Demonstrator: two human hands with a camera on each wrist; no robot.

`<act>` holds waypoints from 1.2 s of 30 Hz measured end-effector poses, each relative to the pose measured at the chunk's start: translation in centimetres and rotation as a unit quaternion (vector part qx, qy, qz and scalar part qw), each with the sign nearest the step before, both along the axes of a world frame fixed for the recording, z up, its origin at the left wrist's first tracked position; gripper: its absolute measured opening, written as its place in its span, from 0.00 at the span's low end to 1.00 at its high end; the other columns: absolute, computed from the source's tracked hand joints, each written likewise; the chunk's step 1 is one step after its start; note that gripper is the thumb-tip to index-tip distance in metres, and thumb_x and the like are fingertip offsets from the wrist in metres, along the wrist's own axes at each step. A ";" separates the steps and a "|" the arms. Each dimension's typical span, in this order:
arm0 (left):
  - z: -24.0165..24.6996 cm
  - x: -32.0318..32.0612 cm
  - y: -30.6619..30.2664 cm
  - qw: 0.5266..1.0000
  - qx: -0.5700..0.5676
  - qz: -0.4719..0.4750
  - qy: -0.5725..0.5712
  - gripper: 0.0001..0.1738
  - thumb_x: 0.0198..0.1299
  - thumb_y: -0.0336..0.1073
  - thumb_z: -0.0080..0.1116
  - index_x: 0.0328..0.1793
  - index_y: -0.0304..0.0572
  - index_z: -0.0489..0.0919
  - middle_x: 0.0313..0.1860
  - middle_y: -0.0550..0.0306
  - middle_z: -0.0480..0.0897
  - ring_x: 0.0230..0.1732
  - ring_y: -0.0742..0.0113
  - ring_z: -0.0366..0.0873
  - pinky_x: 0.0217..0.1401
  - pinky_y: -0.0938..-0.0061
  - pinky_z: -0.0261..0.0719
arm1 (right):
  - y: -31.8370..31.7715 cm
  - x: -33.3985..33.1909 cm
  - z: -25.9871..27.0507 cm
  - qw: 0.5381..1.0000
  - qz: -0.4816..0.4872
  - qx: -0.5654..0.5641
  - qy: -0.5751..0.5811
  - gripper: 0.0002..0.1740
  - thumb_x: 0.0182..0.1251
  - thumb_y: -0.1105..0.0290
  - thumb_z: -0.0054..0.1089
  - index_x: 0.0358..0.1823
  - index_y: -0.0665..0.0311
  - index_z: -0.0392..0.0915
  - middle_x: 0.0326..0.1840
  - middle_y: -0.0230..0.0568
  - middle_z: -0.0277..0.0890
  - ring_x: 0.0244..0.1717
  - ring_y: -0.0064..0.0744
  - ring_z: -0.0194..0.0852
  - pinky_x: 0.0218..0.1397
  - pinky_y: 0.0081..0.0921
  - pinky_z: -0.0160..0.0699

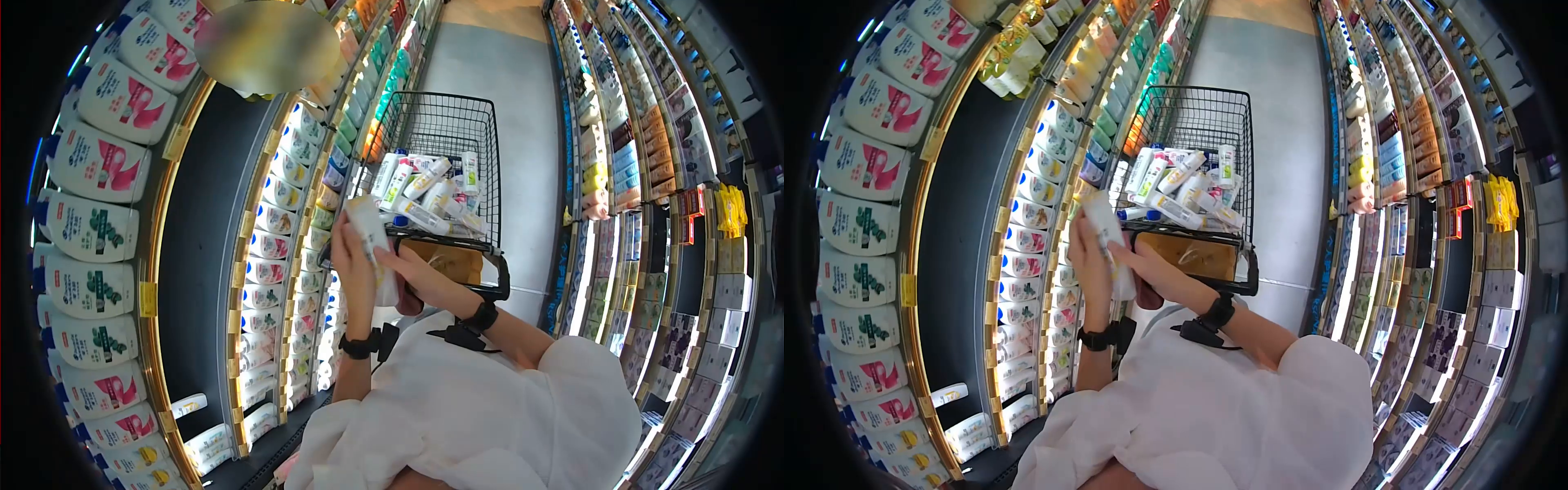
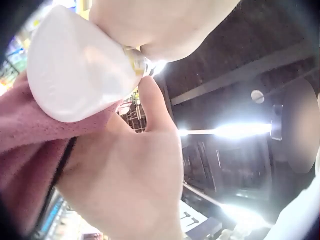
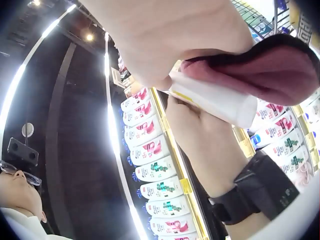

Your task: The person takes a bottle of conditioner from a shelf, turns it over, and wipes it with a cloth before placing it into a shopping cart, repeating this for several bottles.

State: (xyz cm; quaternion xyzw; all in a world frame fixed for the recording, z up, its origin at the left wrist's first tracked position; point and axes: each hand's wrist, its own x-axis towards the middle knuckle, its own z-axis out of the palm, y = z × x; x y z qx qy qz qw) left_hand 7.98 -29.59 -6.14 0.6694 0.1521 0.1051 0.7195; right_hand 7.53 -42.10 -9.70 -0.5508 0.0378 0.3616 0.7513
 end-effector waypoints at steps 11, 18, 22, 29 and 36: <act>-1.0 -1.7 5.0 0.976 0.204 -0.041 0.060 0.21 0.73 0.34 0.53 0.68 0.33 0.73 0.65 0.49 0.77 0.65 0.63 0.74 0.69 0.71 0.69 | -7.0 12.3 -8.7 0.987 -0.092 0.123 0.040 0.23 0.69 0.52 0.65 0.47 0.66 0.75 0.32 0.35 0.80 0.29 0.27 0.81 0.31 0.25 0.82; -4.7 -11.7 14.7 0.970 0.151 0.146 0.120 0.23 0.74 0.42 0.52 0.67 0.33 0.75 0.57 0.50 0.81 0.58 0.65 0.79 0.61 0.70 0.78 | -10.5 14.5 -17.7 0.984 -0.095 -0.144 -0.040 0.37 0.57 0.51 0.75 0.56 0.74 0.73 0.49 0.50 0.81 0.45 0.36 0.83 0.46 0.32 0.83; -5.9 -16.0 17.2 0.955 0.139 0.222 0.139 0.23 0.74 0.43 0.54 0.66 0.33 0.74 0.56 0.51 0.81 0.58 0.63 0.79 0.61 0.69 0.79 | -10.2 15.8 -26.4 0.849 0.060 -0.467 -0.238 0.40 0.50 0.51 0.76 0.55 0.76 0.73 0.47 0.58 0.82 0.48 0.50 0.83 0.50 0.38 0.81; -5.4 -19.1 20.1 0.927 0.174 0.323 0.078 0.15 0.70 0.32 0.55 0.58 0.30 0.78 0.47 0.55 0.84 0.49 0.71 0.81 0.54 0.79 0.77 | -9.3 16.0 -30.3 0.752 0.047 -0.496 -0.432 0.31 0.48 0.59 0.74 0.50 0.72 0.77 0.46 0.56 0.83 0.48 0.49 0.82 0.51 0.42 0.78; -1.3 -23.7 25.3 0.812 0.204 0.546 -0.024 0.08 0.68 0.24 0.50 0.49 0.34 0.79 0.39 0.58 0.84 0.46 0.72 0.82 0.52 0.77 0.78 | -12.1 18.4 -26.0 0.889 0.002 -0.393 -0.236 0.29 0.56 0.65 0.69 0.55 0.78 0.76 0.42 0.46 0.81 0.37 0.35 0.81 0.40 0.33 0.81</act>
